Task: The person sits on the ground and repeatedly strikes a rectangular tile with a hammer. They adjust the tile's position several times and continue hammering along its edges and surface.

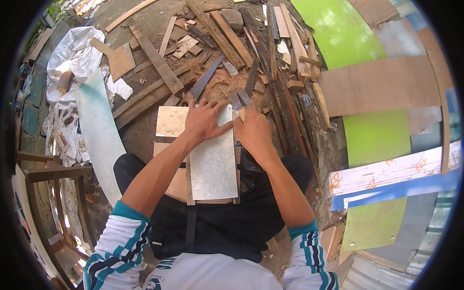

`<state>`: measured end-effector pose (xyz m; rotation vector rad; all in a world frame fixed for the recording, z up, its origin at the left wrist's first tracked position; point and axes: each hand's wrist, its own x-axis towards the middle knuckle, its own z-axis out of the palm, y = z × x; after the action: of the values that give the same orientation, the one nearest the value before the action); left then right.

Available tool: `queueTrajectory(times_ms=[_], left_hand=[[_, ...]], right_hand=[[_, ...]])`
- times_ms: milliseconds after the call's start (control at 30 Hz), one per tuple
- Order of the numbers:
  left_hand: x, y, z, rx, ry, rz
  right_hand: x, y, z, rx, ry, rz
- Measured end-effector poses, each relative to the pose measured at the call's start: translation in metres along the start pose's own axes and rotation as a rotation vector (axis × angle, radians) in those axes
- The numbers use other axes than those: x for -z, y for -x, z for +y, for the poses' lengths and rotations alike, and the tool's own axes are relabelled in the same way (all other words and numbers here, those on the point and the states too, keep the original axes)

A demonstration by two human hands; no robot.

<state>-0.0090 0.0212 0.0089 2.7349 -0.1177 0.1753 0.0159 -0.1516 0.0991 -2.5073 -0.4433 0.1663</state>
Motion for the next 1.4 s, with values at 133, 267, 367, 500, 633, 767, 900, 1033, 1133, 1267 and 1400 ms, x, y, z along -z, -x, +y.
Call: queueTrajectory(times_ms=[133, 267, 367, 500, 633, 767, 900, 1033, 1133, 1267, 1400], left_hand=[[0.001, 0.0, 0.001, 0.012, -0.017, 0.007], [0.0, -0.002, -0.002, -0.045, 0.013, 0.005], [-0.007, 0.003, -0.014, -0.106, 0.038, 0.084], [-0.008, 0.001, -0.009, -0.063, 0.064, 0.024], [-0.008, -0.002, -0.006, -0.036, 0.04, 0.012], [-0.018, -0.002, -0.017, -0.114, 0.018, 0.077], [-0.017, 0.003, -0.015, -0.137, 0.061, 0.115], [-0.01, 0.0, -0.01, -0.107, -0.016, -0.055], [-0.021, 0.003, -0.021, 0.057, 0.421, -0.05], [-0.013, 0.006, -0.017, 0.141, 0.451, -0.122], [-0.007, -0.002, -0.01, 0.032, 0.061, -0.188]], right_hand=[[-0.004, 0.008, -0.009, 0.088, 0.108, -0.007], [-0.021, 0.021, -0.007, 0.127, 0.15, -0.037], [-0.037, 0.026, -0.01, 0.14, 0.164, -0.031], [-0.044, 0.024, -0.01, 0.042, 0.207, -0.058], [-0.053, 0.032, -0.015, 0.053, 0.254, -0.051], [-0.052, 0.026, -0.015, -0.001, 0.199, -0.071], [-0.055, 0.032, -0.026, 0.032, 0.333, -0.02], [-0.056, 0.02, -0.021, -0.005, 0.326, 0.031], [-0.059, 0.02, -0.036, 0.002, 0.322, 0.018], [-0.053, 0.018, -0.046, -0.011, 0.254, 0.005], [-0.051, 0.005, -0.035, -0.119, 0.212, -0.019]])
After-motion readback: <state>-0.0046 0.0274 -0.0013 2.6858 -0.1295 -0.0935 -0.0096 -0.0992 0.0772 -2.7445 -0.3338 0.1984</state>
